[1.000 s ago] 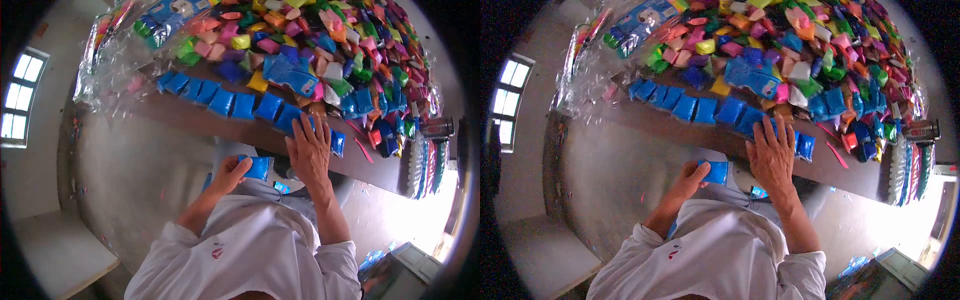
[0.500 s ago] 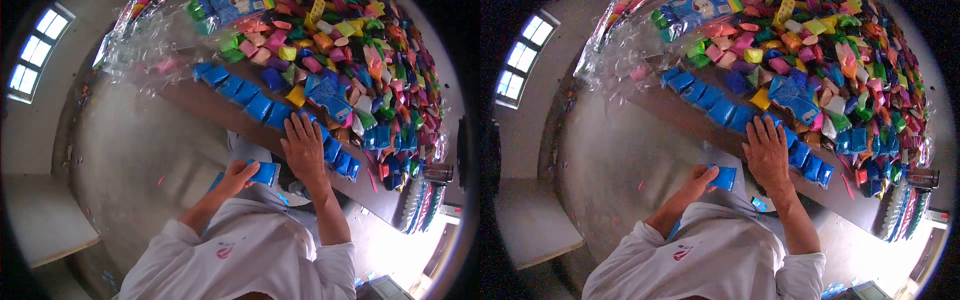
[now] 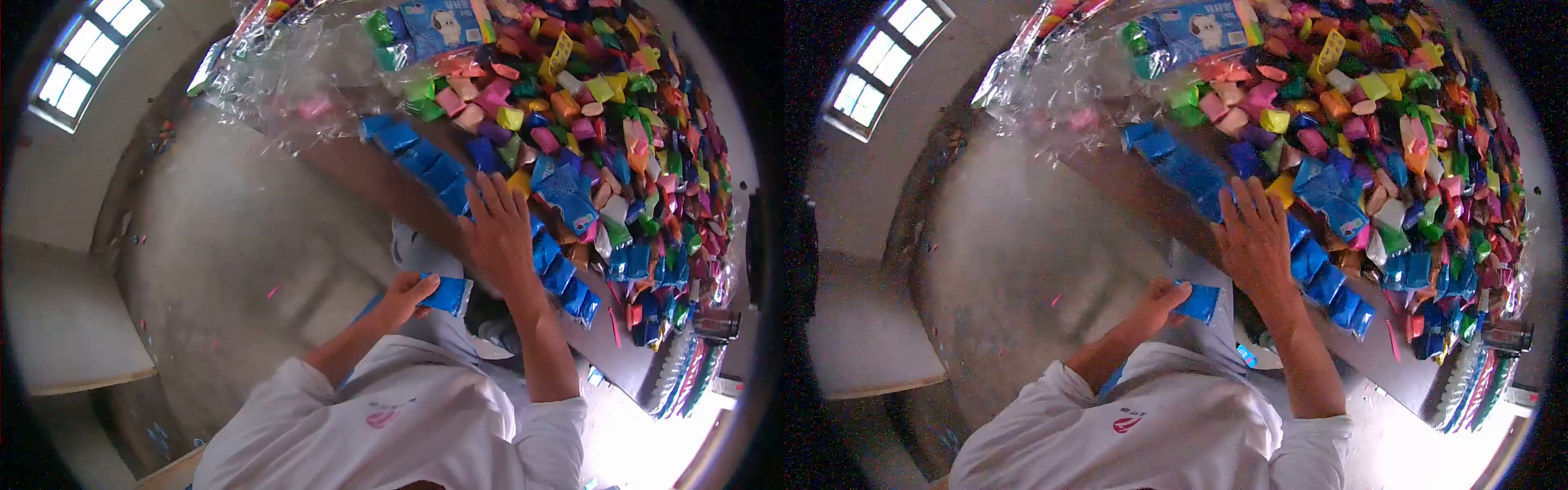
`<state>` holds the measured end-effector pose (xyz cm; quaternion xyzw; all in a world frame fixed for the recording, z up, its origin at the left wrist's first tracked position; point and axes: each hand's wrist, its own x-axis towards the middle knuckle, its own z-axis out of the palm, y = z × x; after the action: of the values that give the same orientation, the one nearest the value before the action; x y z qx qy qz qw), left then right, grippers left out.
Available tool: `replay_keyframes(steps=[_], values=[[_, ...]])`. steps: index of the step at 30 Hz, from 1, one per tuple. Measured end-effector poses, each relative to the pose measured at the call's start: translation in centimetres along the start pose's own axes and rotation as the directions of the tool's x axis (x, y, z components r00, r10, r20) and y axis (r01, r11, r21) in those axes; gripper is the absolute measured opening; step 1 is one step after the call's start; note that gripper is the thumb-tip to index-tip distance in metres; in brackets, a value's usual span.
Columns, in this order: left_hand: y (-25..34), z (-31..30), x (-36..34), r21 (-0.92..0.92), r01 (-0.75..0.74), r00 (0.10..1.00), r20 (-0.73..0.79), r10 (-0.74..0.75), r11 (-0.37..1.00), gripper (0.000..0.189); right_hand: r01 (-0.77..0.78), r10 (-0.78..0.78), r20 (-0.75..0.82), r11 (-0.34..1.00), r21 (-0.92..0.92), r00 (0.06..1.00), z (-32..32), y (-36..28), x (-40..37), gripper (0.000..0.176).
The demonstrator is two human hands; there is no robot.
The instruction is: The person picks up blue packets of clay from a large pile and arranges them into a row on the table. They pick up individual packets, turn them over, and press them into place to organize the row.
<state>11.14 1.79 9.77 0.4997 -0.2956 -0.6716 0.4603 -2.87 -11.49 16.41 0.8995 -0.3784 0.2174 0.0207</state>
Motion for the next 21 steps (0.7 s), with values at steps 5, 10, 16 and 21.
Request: replay_keyframes(steps=[5, 10, 16, 21], values=[[0.0, -0.8, 0.1, -0.008, -0.06, 0.998, 0.005, 0.06, 0.998, 0.04, 0.089, -0.088, 0.025, 0.995, -0.038, 0.996, 3.3, -0.3, 2.0, 0.046], [-0.7, -1.9, 0.2, -0.071, -0.04, 0.999, -0.012, 0.039, 0.997, 0.04, 0.088, -0.083, 0.079, 0.994, -0.061, 0.993, 3.8, -0.6, 2.0, 0.049], [0.1, -2.0, 0.0, -0.059, -0.065, 0.998, -0.018, 0.064, 0.996, 0.042, 0.105, -0.105, -0.013, 0.994, -0.003, 0.994, 3.7, -1.5, 3.7, 0.048], [-0.2, -2.5, 0.2, -0.137, -0.094, 0.996, 0.0, 0.095, 0.986, 0.041, 0.14, -0.14, -0.039, 0.99, 0.019, 0.989, 5.6, -2.5, 7.1, 0.047]])
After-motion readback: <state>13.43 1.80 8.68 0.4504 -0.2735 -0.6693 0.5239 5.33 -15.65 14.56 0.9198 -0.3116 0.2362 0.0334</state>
